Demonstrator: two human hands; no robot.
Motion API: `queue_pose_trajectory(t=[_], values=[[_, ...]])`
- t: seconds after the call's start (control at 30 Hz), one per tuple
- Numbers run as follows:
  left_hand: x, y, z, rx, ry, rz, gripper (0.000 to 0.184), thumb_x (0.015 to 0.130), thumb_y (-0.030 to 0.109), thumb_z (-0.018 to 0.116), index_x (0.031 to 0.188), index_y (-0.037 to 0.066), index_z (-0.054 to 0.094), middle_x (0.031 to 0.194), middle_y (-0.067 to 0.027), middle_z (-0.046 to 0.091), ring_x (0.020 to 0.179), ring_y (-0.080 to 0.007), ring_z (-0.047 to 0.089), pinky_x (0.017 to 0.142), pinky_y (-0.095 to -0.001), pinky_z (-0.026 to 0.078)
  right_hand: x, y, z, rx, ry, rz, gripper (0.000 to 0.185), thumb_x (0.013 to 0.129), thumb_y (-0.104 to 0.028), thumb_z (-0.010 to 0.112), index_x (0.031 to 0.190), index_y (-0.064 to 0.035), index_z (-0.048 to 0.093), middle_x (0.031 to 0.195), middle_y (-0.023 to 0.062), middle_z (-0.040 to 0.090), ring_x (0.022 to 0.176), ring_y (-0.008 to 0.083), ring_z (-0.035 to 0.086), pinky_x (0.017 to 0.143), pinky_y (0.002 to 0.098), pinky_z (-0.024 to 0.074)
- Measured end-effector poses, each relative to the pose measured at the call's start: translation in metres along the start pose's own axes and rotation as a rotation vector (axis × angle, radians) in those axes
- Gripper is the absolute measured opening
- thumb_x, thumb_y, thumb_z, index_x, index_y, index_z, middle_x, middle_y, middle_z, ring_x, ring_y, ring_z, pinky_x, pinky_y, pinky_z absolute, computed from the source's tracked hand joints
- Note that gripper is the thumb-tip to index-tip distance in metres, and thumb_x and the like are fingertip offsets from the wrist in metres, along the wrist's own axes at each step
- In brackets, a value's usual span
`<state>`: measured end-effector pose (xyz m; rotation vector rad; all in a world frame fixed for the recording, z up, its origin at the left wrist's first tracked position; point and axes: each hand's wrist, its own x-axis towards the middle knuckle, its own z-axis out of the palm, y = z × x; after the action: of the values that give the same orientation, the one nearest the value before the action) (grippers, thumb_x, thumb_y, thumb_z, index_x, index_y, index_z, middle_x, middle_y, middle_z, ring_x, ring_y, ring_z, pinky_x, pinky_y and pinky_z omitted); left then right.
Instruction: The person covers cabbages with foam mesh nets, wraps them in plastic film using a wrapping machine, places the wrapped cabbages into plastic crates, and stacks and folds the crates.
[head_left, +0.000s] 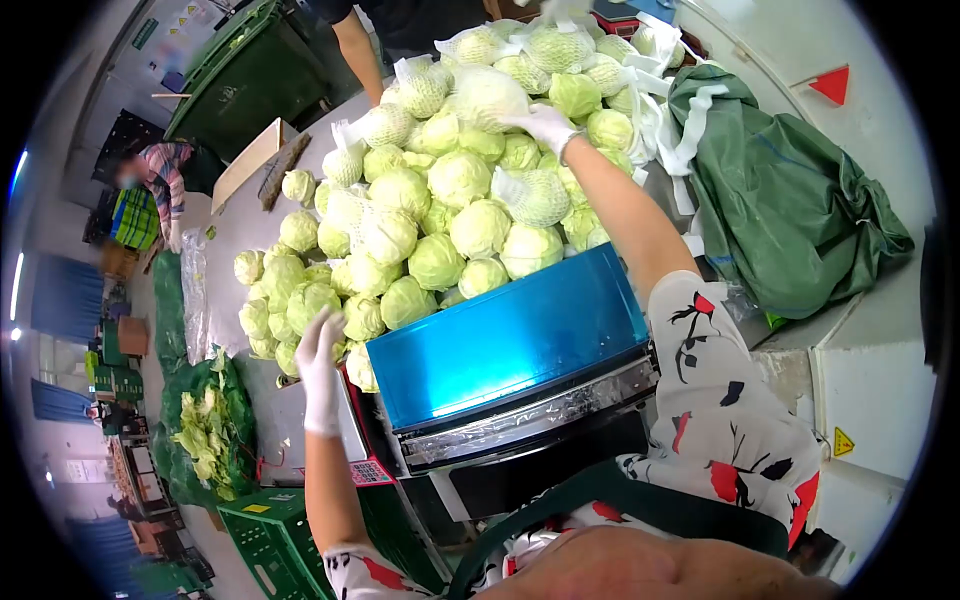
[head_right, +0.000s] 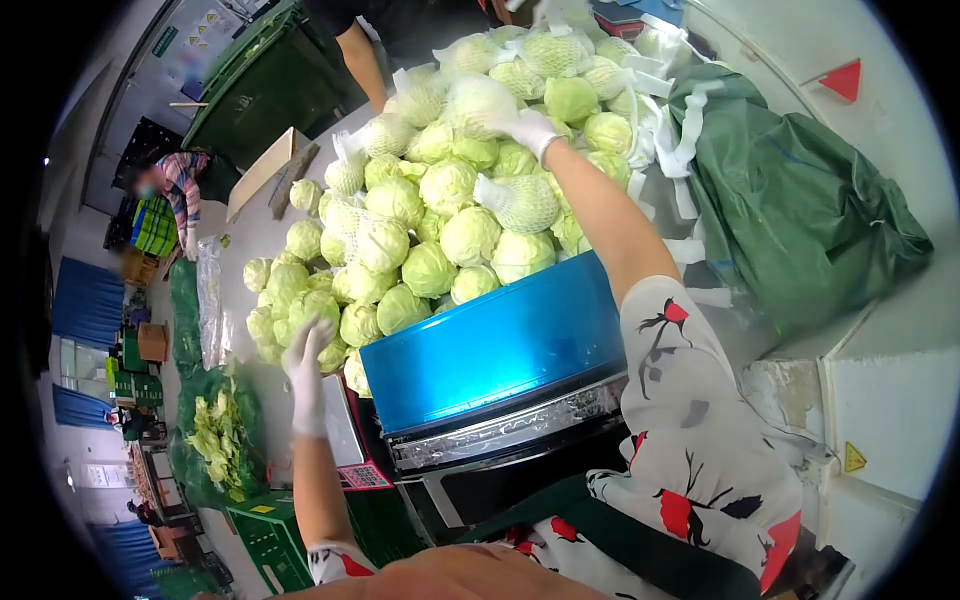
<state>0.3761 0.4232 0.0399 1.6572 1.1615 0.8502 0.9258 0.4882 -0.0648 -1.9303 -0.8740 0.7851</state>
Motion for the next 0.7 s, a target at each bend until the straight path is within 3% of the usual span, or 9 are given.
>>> queue_pose_trajectory(t=[0.07, 0.1, 0.2, 0.27, 0.33, 0.4, 0.43, 0.53, 0.7], values=[[0.039, -0.001, 0.028, -0.019, -0.074, 0.050, 0.037, 0.101, 0.017, 0.055, 0.131, -0.005, 0.058, 0.117, -0.0149, 0.069, 0.110, -0.0214, 0.065, 0.095, -0.0321, 0.050, -0.024, -0.024, 0.006, -0.451, 0.291, -0.067, 0.075, 0.064, -0.065, 0.081, 0.107, -0.0048, 0.072, 0.098, 0.0159, 0.072, 0.105, 0.0293, 0.068, 0.092, 0.0421, 0.0521], [0.053, 0.000, 0.040, -0.040, -0.109, 0.058, 0.037, 0.102, 0.018, 0.054, 0.131, -0.004, 0.058, 0.116, -0.0147, 0.069, 0.110, -0.0210, 0.065, 0.094, -0.0320, 0.050, -0.014, -0.022, 0.008, -0.462, 0.316, -0.053, 0.098, 0.055, -0.073, 0.081, 0.117, 0.0018, 0.068, 0.116, 0.0234, 0.068, 0.109, 0.0314, 0.067, 0.097, 0.0401, 0.0498], [0.079, 0.006, 0.074, -0.076, -0.173, 0.052, 0.036, 0.101, 0.020, 0.058, 0.130, -0.001, 0.060, 0.113, -0.0131, 0.070, 0.106, -0.0184, 0.066, 0.093, -0.0302, 0.050, -0.020, -0.030, 0.005, -0.482, 0.646, -0.101, 0.117, 0.055, -0.071, 0.082, 0.136, 0.0069, 0.051, 0.133, 0.0298, 0.057, 0.119, 0.0352, 0.060, 0.103, 0.0355, 0.0468], [0.089, 0.002, 0.086, -0.032, -0.252, 0.089, 0.040, 0.102, 0.026, 0.057, 0.132, 0.000, 0.059, 0.116, -0.0141, 0.070, 0.106, -0.0191, 0.066, 0.096, -0.0315, 0.050, -0.001, -0.030, -0.012, -0.339, 0.157, -0.303, 0.122, 0.052, -0.072, 0.083, 0.140, 0.0053, 0.047, 0.141, 0.0327, 0.047, 0.125, 0.0399, 0.054, 0.106, 0.0391, 0.0439], [0.094, 0.005, 0.099, -0.042, -0.256, 0.068, 0.040, 0.101, 0.025, 0.058, 0.131, -0.002, 0.059, 0.115, -0.0147, 0.070, 0.106, -0.0197, 0.066, 0.096, -0.0315, 0.050, 0.022, -0.023, -0.017, -0.391, -0.096, -0.448, 0.129, 0.051, -0.072, 0.083, 0.143, 0.0072, 0.041, 0.145, 0.0353, 0.041, 0.128, 0.0425, 0.051, 0.107, 0.0401, 0.0425], [0.092, 0.001, 0.112, -0.084, -0.256, 0.012, 0.039, 0.101, 0.023, 0.059, 0.130, -0.003, 0.059, 0.115, -0.0143, 0.070, 0.107, -0.0196, 0.065, 0.095, -0.0306, 0.049, 0.036, -0.008, -0.015, -0.655, -0.109, -0.515, 0.136, 0.051, -0.071, 0.084, 0.145, 0.0128, 0.032, 0.145, 0.0378, 0.039, 0.128, 0.0430, 0.051, 0.107, 0.0385, 0.0427], [0.093, 0.000, 0.116, -0.049, -0.280, 0.008, 0.039, 0.102, 0.024, 0.057, 0.131, -0.002, 0.059, 0.116, -0.0163, 0.069, 0.109, -0.0206, 0.065, 0.096, -0.0313, 0.049, 0.033, 0.001, -0.012, -0.554, -0.020, -0.436, 0.138, 0.054, -0.069, 0.084, 0.143, 0.0201, 0.028, 0.144, 0.0393, 0.038, 0.130, 0.0429, 0.050, 0.109, 0.0374, 0.0414], [0.101, -0.015, 0.131, -0.079, -0.314, -0.070, 0.039, 0.102, 0.024, 0.056, 0.132, -0.001, 0.059, 0.116, -0.0167, 0.069, 0.108, -0.0216, 0.066, 0.097, -0.0332, 0.050, 0.036, 0.011, -0.019, -0.370, -0.011, -0.323, 0.133, 0.055, -0.068, 0.084, 0.139, 0.0221, 0.034, 0.143, 0.0394, 0.040, 0.130, 0.0435, 0.049, 0.111, 0.0368, 0.0396], [0.111, -0.011, 0.161, -0.113, -0.354, -0.110, 0.042, 0.102, 0.027, 0.055, 0.133, -0.001, 0.058, 0.118, -0.0165, 0.068, 0.109, -0.0239, 0.066, 0.098, -0.0348, 0.049, 0.017, 0.015, -0.047, 0.177, -0.151, -0.143, 0.130, 0.063, -0.059, 0.086, 0.146, 0.0179, 0.021, 0.135, 0.0306, 0.053, 0.123, 0.0325, 0.057, 0.107, 0.0352, 0.0433]])
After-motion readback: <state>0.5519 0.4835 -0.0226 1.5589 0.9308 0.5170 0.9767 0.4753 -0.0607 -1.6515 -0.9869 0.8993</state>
